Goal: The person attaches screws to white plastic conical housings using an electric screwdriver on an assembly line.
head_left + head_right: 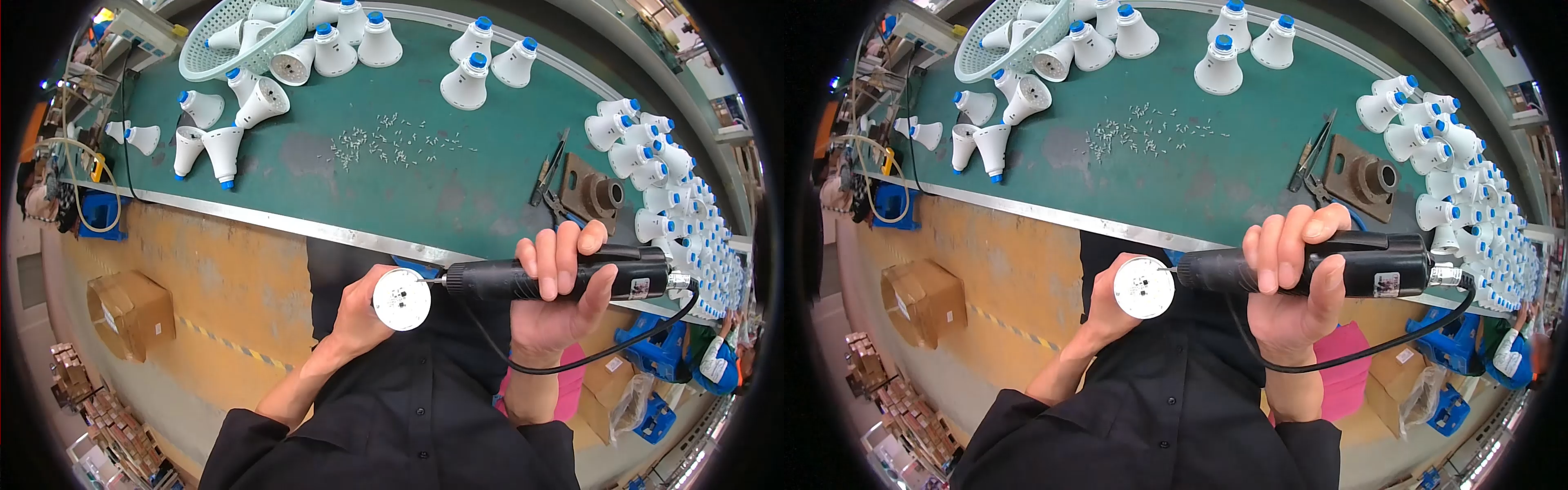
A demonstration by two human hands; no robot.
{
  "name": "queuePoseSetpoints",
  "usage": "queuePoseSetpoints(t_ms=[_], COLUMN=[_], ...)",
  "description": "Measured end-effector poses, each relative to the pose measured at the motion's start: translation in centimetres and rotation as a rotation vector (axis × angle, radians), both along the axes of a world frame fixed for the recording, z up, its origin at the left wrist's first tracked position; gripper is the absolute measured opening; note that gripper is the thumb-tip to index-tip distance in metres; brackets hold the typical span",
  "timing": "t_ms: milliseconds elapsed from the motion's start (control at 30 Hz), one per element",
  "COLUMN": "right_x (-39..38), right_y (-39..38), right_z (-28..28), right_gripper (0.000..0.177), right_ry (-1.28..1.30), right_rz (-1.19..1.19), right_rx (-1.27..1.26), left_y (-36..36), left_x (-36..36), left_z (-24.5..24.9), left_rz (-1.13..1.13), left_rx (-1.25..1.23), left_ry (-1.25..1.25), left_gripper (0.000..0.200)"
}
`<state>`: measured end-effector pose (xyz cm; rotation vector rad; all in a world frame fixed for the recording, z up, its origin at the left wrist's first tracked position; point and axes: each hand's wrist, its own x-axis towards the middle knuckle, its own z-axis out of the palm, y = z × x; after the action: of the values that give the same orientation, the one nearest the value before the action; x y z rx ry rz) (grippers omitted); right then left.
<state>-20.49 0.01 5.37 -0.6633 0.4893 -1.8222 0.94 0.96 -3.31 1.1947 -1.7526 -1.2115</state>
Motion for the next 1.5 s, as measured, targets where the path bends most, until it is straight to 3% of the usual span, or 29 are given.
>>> queuePoseSetpoints(t_ms=[1500], right_x=[0.7], right_y=[-0.5], right_z=[-0.8], right_gripper=[0.025], right_ry=[0.114], right_rz=[-0.007], right_rx=[0.065], left_y=[0.1], left_x=[-0.1], left_z=[-0.4], left_rz=[-0.040], left_rx=[-0.055], left_ry=[0.022], left_gripper=[0.040])
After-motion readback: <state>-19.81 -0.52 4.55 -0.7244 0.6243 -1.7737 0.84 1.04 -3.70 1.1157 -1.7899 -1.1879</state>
